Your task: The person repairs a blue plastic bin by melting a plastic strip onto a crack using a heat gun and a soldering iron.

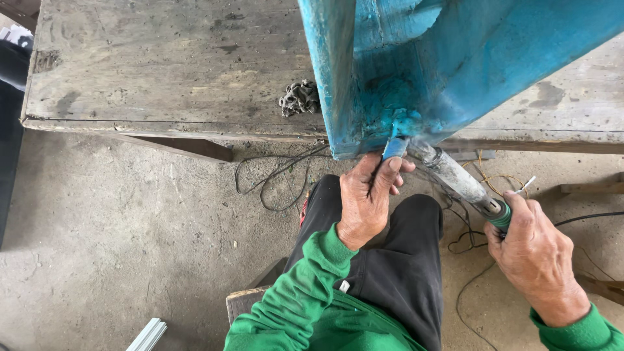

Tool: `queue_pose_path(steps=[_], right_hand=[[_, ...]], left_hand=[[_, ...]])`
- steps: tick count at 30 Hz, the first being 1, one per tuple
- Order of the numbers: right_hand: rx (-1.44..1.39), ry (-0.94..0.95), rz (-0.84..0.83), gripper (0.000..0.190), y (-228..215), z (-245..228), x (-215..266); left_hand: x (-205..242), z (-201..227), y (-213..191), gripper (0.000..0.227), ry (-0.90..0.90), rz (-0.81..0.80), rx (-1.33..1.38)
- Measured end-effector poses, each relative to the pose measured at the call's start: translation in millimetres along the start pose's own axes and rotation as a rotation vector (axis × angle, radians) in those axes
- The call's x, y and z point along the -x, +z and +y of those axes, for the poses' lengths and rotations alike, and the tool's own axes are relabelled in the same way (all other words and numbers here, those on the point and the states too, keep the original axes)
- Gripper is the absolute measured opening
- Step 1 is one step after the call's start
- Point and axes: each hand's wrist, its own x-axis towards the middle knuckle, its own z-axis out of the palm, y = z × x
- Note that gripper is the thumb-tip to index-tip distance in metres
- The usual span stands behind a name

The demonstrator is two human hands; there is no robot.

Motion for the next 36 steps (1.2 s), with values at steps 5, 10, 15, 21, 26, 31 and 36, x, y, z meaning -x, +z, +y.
queue_pose_path(steps=[5, 10, 15, 21, 26, 31, 36], right_hand=[[0.008, 0.011, -0.003, 0.066, 0.0, -0.2, 0.5], [0.008, 0.005, -0.003, 0.066, 0.9, 0.4, 0.8], [0.02, 0.028, -0.016, 0.068, 0.3, 1.3, 0.8], [-0.004, 0.043, -0.024, 0.068, 1.1, 0.3, 1.5], [-0.012, 0.046, 0.006, 0.067, 6.1, -3.0, 7.6], [-0.15, 0.087, 0.009, 0.061, 12.8, -7.8, 14.4], [-0.201, 0.065, 0.056, 0.057, 17.2, -13.9, 15.1]], left_hand=[[-0.6, -1.7, 0.7, 0.033, -0.005, 0.002, 0.004], [-0.4, -1.9, 0.1, 0.034, -0.014, 0.003, 0.014], [-0.4, -1.8, 0.0, 0.034, -0.03, 0.017, 0.01], [-2.0, -0.6, -1.0, 0.033, -0.01, 0.014, -0.005], [-1.4, 3.6, -1.1, 0.031, -0.008, 0.03, -0.043], [-1.0, 9.5, -0.8, 0.028, 0.011, 0.035, -0.086], [-2.2, 13.1, -3.3, 0.026, 0.046, 0.023, -0.127]])
